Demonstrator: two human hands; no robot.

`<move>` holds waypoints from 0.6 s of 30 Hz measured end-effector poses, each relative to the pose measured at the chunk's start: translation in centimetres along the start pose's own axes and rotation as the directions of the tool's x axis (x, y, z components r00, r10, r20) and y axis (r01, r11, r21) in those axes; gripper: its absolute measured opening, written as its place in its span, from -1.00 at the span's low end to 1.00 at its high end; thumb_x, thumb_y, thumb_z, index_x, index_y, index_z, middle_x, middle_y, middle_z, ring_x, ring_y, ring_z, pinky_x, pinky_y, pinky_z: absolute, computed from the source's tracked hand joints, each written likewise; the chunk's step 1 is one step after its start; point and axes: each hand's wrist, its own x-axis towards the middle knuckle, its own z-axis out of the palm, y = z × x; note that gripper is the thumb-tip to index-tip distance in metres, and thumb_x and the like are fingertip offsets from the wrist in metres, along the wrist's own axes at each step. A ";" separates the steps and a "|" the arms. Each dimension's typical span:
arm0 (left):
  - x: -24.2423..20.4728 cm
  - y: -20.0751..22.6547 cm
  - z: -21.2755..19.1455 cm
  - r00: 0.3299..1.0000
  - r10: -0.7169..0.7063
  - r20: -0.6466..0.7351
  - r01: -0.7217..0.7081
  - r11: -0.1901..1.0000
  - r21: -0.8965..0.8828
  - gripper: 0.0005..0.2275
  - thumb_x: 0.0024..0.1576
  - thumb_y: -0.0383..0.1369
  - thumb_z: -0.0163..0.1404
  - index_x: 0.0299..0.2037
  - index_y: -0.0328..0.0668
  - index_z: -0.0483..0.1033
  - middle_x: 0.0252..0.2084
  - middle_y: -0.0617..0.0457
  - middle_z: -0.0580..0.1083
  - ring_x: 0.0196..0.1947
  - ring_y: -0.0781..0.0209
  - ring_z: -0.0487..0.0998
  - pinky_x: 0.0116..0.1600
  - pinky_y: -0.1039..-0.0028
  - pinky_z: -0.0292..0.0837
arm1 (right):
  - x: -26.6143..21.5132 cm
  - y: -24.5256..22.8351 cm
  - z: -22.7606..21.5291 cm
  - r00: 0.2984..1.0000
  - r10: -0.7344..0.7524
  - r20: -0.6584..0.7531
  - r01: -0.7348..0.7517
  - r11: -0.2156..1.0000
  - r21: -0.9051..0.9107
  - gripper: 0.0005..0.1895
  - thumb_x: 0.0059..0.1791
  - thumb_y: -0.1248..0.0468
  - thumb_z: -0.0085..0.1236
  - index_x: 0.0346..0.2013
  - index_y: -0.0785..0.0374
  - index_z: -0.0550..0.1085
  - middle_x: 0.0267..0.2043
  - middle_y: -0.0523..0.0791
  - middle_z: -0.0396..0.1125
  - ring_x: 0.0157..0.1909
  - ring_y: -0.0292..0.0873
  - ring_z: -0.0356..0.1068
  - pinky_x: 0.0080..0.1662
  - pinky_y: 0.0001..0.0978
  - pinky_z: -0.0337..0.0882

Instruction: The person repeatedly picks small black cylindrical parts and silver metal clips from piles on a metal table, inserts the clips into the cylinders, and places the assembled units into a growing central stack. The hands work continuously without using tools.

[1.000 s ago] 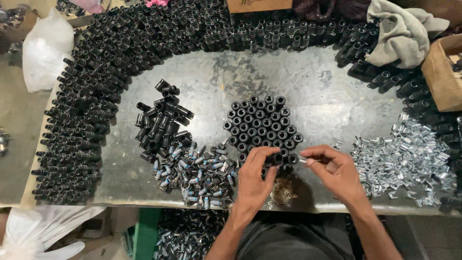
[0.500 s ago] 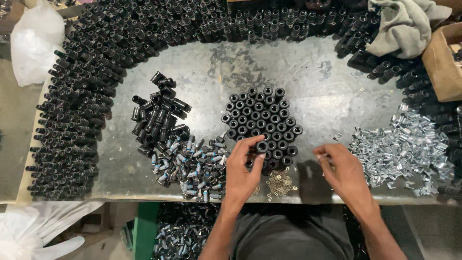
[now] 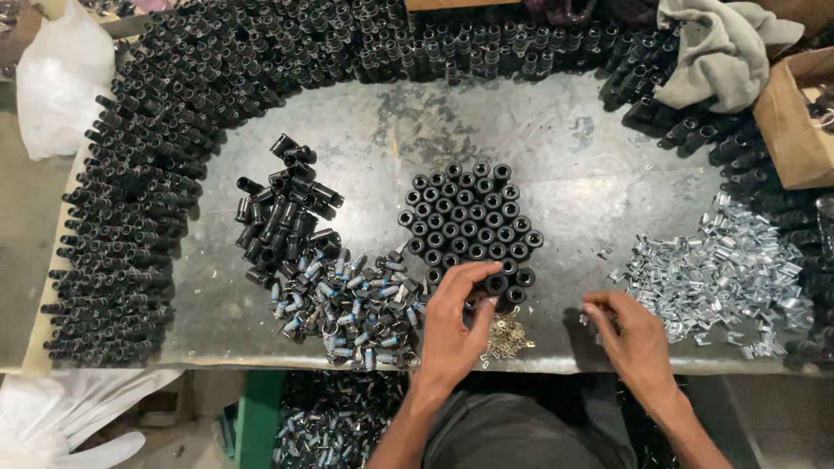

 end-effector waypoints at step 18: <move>-0.8 0.2 2.3 0.999 0.011 0.050 -0.012 1.000 0.027 -0.63 0.05 -0.64 0.03 0.09 -0.26 0.50 0.07 -0.12 0.51 0.10 -0.07 0.57 0.20 0.30 0.48 | 1.9 -5.6 1.8 0.977 -0.116 0.181 -0.078 0.590 0.803 -0.79 -0.01 0.49 0.16 -0.07 0.41 0.51 -0.04 -0.08 0.47 0.03 -0.25 0.43 0.11 -0.42 0.44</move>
